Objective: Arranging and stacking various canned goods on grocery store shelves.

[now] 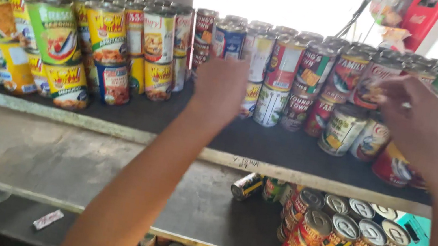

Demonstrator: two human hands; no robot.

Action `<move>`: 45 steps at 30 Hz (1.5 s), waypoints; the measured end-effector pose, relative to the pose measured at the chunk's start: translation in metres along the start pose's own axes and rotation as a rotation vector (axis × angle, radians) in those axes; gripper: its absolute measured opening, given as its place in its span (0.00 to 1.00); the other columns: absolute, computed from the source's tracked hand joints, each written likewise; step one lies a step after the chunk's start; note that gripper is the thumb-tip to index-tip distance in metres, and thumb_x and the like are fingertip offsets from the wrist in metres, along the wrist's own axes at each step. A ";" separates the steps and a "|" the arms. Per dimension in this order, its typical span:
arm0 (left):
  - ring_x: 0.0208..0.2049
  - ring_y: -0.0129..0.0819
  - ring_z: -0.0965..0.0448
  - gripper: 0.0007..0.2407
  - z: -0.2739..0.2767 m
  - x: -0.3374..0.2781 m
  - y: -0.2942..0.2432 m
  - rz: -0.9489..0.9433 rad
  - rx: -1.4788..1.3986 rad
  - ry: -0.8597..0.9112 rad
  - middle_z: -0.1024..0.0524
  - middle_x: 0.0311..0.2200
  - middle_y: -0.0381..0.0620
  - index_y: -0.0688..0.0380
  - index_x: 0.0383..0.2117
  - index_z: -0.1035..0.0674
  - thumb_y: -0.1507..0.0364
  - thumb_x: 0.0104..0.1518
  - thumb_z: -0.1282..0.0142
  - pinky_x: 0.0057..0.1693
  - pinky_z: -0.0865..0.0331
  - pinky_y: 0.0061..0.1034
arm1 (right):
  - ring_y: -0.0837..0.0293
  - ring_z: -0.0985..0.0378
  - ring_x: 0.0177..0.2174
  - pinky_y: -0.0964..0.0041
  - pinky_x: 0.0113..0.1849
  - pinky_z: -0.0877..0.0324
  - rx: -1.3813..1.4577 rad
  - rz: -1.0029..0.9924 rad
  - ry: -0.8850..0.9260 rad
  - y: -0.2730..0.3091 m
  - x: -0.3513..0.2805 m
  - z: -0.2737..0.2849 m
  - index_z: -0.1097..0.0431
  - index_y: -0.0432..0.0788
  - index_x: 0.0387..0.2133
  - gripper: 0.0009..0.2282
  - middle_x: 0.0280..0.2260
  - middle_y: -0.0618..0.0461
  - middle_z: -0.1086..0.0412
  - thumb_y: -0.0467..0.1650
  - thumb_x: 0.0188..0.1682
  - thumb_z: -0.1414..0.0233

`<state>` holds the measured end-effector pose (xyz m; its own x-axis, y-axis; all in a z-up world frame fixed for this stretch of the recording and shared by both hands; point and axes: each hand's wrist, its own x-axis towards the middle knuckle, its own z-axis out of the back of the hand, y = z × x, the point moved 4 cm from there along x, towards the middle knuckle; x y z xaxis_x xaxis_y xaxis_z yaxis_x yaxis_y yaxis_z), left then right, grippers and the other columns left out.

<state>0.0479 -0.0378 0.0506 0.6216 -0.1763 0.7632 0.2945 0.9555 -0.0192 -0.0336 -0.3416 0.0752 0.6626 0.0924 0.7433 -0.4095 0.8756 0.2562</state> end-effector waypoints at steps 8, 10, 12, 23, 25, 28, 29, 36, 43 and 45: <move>0.38 0.49 0.17 0.11 -0.008 0.016 -0.119 -0.605 -0.446 -0.130 0.20 0.35 0.51 0.59 0.42 0.25 0.69 0.56 0.42 0.41 0.25 0.43 | 0.44 0.21 0.25 0.51 0.26 0.26 -0.478 -0.507 0.293 -0.023 -0.019 0.030 0.26 0.37 0.41 0.15 0.35 0.40 0.27 0.39 0.57 0.46; 0.39 0.50 0.17 0.14 -0.026 0.015 -0.130 -0.739 -0.544 -0.156 0.20 0.38 0.51 0.60 0.44 0.26 0.68 0.55 0.41 0.42 0.26 0.44 | 0.47 0.22 0.23 0.55 0.27 0.27 -0.532 -0.506 0.340 -0.033 -0.025 0.032 0.27 0.38 0.40 0.15 0.31 0.40 0.26 0.40 0.57 0.46; 0.41 0.50 0.18 0.13 -0.034 0.012 -0.135 -0.798 -0.619 -0.084 0.22 0.43 0.51 0.59 0.43 0.27 0.69 0.54 0.41 0.44 0.26 0.44 | 0.48 0.25 0.24 0.55 0.27 0.28 -0.498 -0.379 0.394 -0.050 -0.025 0.030 0.29 0.38 0.36 0.16 0.32 0.43 0.31 0.40 0.51 0.41; 0.44 0.51 0.19 0.18 -0.056 0.009 -0.128 -0.664 -0.696 0.084 0.23 0.48 0.50 0.55 0.54 0.32 0.69 0.58 0.44 0.47 0.26 0.44 | 0.48 0.22 0.28 0.53 0.28 0.27 -0.391 -0.409 0.382 -0.076 -0.025 0.027 0.33 0.42 0.34 0.14 0.33 0.45 0.27 0.38 0.48 0.39; 0.44 0.51 0.19 0.19 -0.064 0.011 -0.128 -0.629 -0.739 0.088 0.23 0.49 0.50 0.53 0.54 0.32 0.69 0.58 0.43 0.46 0.26 0.43 | 0.48 0.19 0.26 0.55 0.23 0.25 -0.290 -0.455 0.409 -0.074 -0.023 0.026 0.32 0.40 0.35 0.14 0.36 0.45 0.26 0.37 0.49 0.39; 0.46 0.51 0.19 0.18 -0.074 0.017 -0.135 -0.574 -0.826 0.120 0.23 0.47 0.51 0.53 0.51 0.31 0.66 0.58 0.40 0.46 0.25 0.44 | 0.51 0.18 0.27 0.59 0.21 0.27 -0.240 -0.464 0.448 -0.071 -0.015 0.023 0.30 0.39 0.35 0.13 0.38 0.48 0.28 0.35 0.48 0.37; 0.46 0.53 0.19 0.19 -0.073 0.018 -0.140 -0.527 -0.812 0.132 0.22 0.46 0.52 0.53 0.51 0.31 0.64 0.58 0.39 0.46 0.26 0.45 | 0.50 0.18 0.29 0.55 0.23 0.25 -0.248 -0.489 0.461 -0.071 -0.012 0.021 0.30 0.39 0.38 0.14 0.38 0.48 0.27 0.34 0.47 0.36; 0.45 0.58 0.20 0.25 -0.059 0.017 -0.164 -0.341 -0.738 0.109 0.23 0.42 0.60 0.54 0.54 0.35 0.65 0.52 0.36 0.46 0.25 0.47 | 0.46 0.20 0.39 0.49 0.42 0.25 -0.230 -0.310 0.344 -0.087 0.007 0.014 0.31 0.38 0.42 0.21 0.38 0.41 0.24 0.33 0.38 0.32; 0.47 0.57 0.19 0.28 -0.035 0.011 -0.139 -0.304 -0.953 0.143 0.22 0.46 0.60 0.57 0.52 0.38 0.68 0.47 0.33 0.50 0.26 0.44 | 0.52 0.21 0.43 0.58 0.43 0.27 -0.026 -0.157 0.088 -0.035 0.038 0.033 0.34 0.38 0.46 0.23 0.43 0.41 0.26 0.34 0.42 0.33; 0.46 0.55 0.17 0.31 -0.029 0.007 -0.125 -0.201 -0.967 0.272 0.21 0.44 0.61 0.55 0.56 0.41 0.67 0.48 0.34 0.51 0.26 0.42 | 0.54 0.21 0.45 0.60 0.42 0.26 0.003 -0.013 -0.040 -0.020 0.047 0.028 0.35 0.38 0.47 0.20 0.44 0.44 0.27 0.34 0.49 0.34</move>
<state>0.0366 -0.1654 0.0395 0.6042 -0.4752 0.6396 0.7960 0.3236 -0.5115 -0.0120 -0.3684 0.1220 0.6423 0.0621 0.7639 -0.4026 0.8754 0.2674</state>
